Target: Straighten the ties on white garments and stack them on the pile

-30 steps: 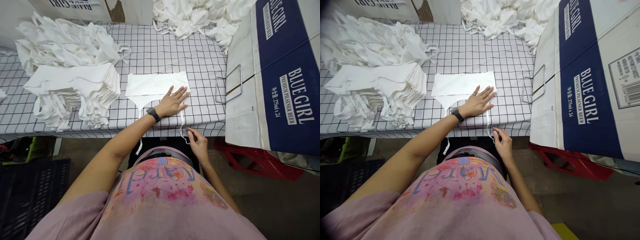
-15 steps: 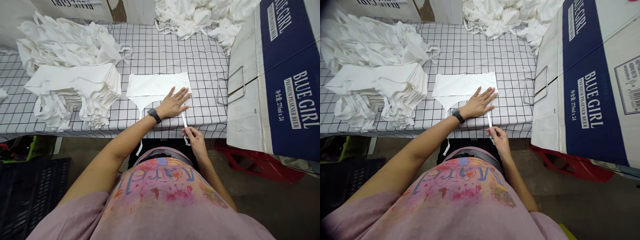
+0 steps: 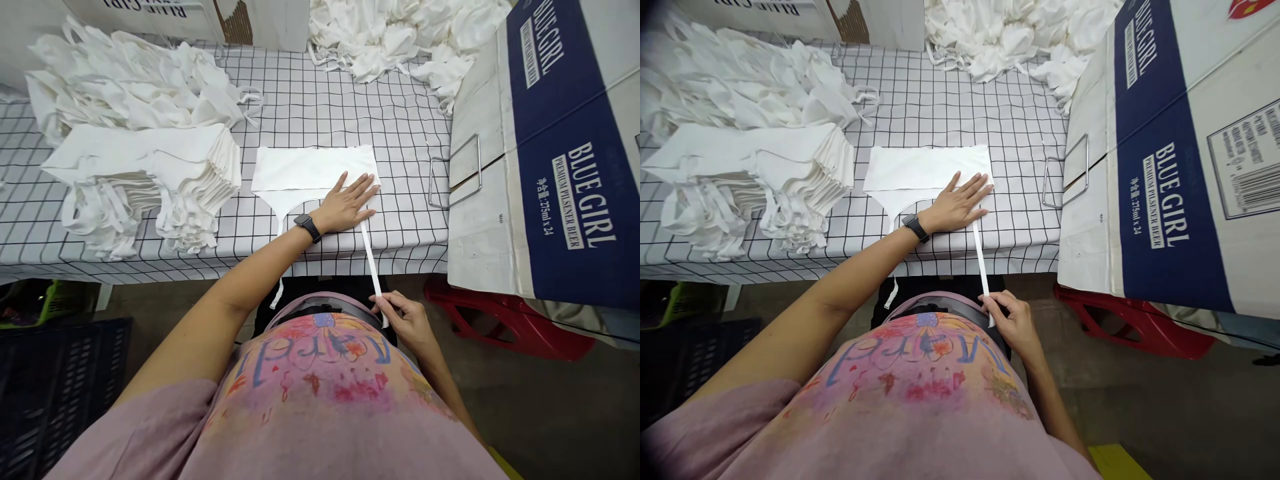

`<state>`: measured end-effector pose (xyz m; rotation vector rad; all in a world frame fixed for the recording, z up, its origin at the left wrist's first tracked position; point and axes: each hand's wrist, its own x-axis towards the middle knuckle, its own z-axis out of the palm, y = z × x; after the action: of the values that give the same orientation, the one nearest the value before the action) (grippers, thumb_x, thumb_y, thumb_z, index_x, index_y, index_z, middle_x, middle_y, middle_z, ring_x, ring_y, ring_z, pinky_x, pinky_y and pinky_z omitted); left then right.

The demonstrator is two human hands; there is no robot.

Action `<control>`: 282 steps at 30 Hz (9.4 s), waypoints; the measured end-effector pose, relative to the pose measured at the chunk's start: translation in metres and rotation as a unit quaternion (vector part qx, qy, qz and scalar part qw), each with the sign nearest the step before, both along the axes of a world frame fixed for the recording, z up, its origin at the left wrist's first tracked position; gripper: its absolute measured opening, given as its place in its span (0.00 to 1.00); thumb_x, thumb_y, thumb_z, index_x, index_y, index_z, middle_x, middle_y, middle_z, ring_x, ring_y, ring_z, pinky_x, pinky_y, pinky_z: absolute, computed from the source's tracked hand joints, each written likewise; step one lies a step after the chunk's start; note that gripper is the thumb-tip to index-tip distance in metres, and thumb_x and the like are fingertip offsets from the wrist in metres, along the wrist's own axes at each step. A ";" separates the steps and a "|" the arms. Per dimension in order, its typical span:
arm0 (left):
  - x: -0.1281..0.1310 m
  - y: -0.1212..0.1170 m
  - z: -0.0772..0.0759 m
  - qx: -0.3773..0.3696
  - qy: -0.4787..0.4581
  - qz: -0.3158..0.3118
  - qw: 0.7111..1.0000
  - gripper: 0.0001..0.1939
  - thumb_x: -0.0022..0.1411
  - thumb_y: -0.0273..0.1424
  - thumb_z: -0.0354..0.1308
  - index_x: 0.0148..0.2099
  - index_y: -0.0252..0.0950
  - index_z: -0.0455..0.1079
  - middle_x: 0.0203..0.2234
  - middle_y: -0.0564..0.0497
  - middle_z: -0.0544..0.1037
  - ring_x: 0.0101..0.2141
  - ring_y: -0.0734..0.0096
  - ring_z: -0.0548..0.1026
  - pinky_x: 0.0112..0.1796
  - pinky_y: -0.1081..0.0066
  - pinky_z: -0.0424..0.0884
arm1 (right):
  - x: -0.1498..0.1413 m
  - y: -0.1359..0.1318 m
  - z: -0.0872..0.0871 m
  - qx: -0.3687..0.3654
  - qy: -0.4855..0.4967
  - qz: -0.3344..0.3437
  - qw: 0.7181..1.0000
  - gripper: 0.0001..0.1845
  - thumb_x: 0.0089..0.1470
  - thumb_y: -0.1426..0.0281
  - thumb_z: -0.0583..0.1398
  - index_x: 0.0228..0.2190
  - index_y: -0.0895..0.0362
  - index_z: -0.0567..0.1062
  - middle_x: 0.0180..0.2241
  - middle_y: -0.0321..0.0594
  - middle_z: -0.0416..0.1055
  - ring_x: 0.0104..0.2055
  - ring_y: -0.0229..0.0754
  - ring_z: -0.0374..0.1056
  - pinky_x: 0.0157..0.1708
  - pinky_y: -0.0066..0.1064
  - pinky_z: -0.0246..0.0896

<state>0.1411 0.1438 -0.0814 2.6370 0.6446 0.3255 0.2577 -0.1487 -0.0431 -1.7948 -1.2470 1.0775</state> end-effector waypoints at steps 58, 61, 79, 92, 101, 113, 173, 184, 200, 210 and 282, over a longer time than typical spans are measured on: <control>-0.061 -0.065 0.076 -0.382 -0.241 0.227 0.863 0.08 0.63 0.28 0.62 0.31 0.35 0.76 0.29 0.53 0.80 0.33 0.72 0.76 0.37 0.70 0.69 | -0.022 0.145 0.037 0.012 0.099 -0.044 0.994 0.17 0.60 0.56 0.66 0.42 0.57 0.82 0.27 0.39 0.77 0.27 0.39 0.69 0.28 0.30 0.62; -0.065 -0.054 0.078 -0.419 -0.188 0.225 0.859 0.08 0.64 0.29 0.62 0.30 0.35 0.76 0.26 0.53 0.80 0.30 0.72 0.76 0.34 0.71 0.71 | -0.024 0.152 0.038 0.032 0.033 -0.046 0.998 0.15 0.60 0.58 0.66 0.37 0.56 0.84 0.26 0.38 0.76 0.25 0.37 0.65 0.26 0.29 0.59; -0.051 0.040 0.042 0.060 0.048 0.047 0.996 0.10 0.71 0.24 0.51 0.40 0.32 0.74 0.43 0.43 0.78 0.43 0.60 0.71 0.39 0.63 0.66 | -0.012 0.229 0.021 -0.094 0.236 -0.144 0.956 0.17 0.49 0.57 0.73 0.28 0.59 0.82 0.22 0.36 0.72 0.19 0.28 0.46 0.18 0.27 0.37; -0.055 0.054 0.023 -0.004 -0.083 0.080 0.993 0.09 0.71 0.26 0.55 0.39 0.36 0.76 0.39 0.47 0.78 0.39 0.65 0.71 0.38 0.64 0.63 | -0.019 0.251 0.028 -0.108 0.157 -0.103 0.976 0.18 0.55 0.56 0.68 0.26 0.59 0.81 0.23 0.37 0.71 0.21 0.31 0.50 0.20 0.28 0.42; -0.057 0.063 0.017 -0.012 -0.106 0.041 0.993 0.10 0.72 0.27 0.57 0.36 0.36 0.75 0.35 0.51 0.78 0.35 0.69 0.70 0.39 0.64 0.61 | -0.019 0.263 0.028 -0.116 0.163 -0.108 0.974 0.20 0.52 0.57 0.69 0.20 0.58 0.76 0.18 0.32 0.60 0.19 0.30 0.46 0.18 0.27 0.42; -0.054 0.062 0.021 0.054 -0.070 -0.021 0.996 0.16 0.74 0.24 0.48 0.32 0.35 0.69 0.35 0.45 0.74 0.37 0.64 0.67 0.41 0.62 0.64 | -0.014 0.267 0.023 -0.139 0.167 -0.110 0.970 0.20 0.48 0.57 0.71 0.19 0.59 0.76 0.19 0.34 0.64 0.19 0.29 0.46 0.18 0.27 0.39; -0.064 0.053 0.032 0.126 -0.012 -0.028 0.992 0.13 0.71 0.22 0.50 0.35 0.33 0.74 0.39 0.44 0.77 0.41 0.61 0.70 0.43 0.60 0.63 | -0.013 0.214 0.023 -0.172 0.220 -0.145 0.949 0.21 0.45 0.56 0.75 0.33 0.61 0.83 0.21 0.33 0.67 0.18 0.26 0.45 0.15 0.24 0.38; -0.074 0.031 0.035 0.165 0.032 0.004 0.986 0.19 0.68 0.17 0.47 0.53 0.35 0.73 0.50 0.44 0.76 0.48 0.56 0.71 0.47 0.56 0.63 | -0.019 0.178 0.026 -0.182 0.132 -0.092 0.970 0.23 0.47 0.54 0.73 0.37 0.60 0.84 0.24 0.36 0.72 0.25 0.34 0.62 0.25 0.27 0.58; -0.077 0.017 0.032 0.136 0.045 0.038 0.989 0.31 0.61 0.11 0.46 0.63 0.36 0.67 0.57 0.41 0.72 0.54 0.53 0.68 0.51 0.53 0.63 | -0.010 0.119 0.020 -0.009 -0.097 -0.015 0.995 0.16 0.58 0.55 0.66 0.29 0.54 0.81 0.36 0.40 0.71 0.24 0.35 0.59 0.29 0.33 0.59; -0.104 -0.011 0.040 0.055 -0.162 0.177 0.969 0.22 0.69 0.18 0.49 0.61 0.35 0.69 0.52 0.42 0.78 0.54 0.62 0.74 0.53 0.57 0.73 | -0.011 0.098 0.017 0.016 -0.140 -0.026 0.990 0.14 0.61 0.57 0.63 0.38 0.55 0.82 0.38 0.39 0.70 0.23 0.34 0.61 0.28 0.32 0.63; -0.269 -0.206 0.049 -0.676 -0.320 0.327 0.578 0.27 0.60 0.36 0.72 0.56 0.33 0.67 0.44 0.35 0.84 0.43 0.54 0.85 0.47 0.61 0.80 | -0.101 0.133 -0.009 0.092 -0.045 0.285 0.953 0.11 0.63 0.63 0.62 0.38 0.56 0.83 0.31 0.41 0.80 0.28 0.41 0.74 0.32 0.33 0.70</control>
<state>-0.1275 -0.0621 -0.0325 0.6384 0.9827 0.6019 0.1570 -0.0158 -0.0520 -1.3830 -1.9262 1.1395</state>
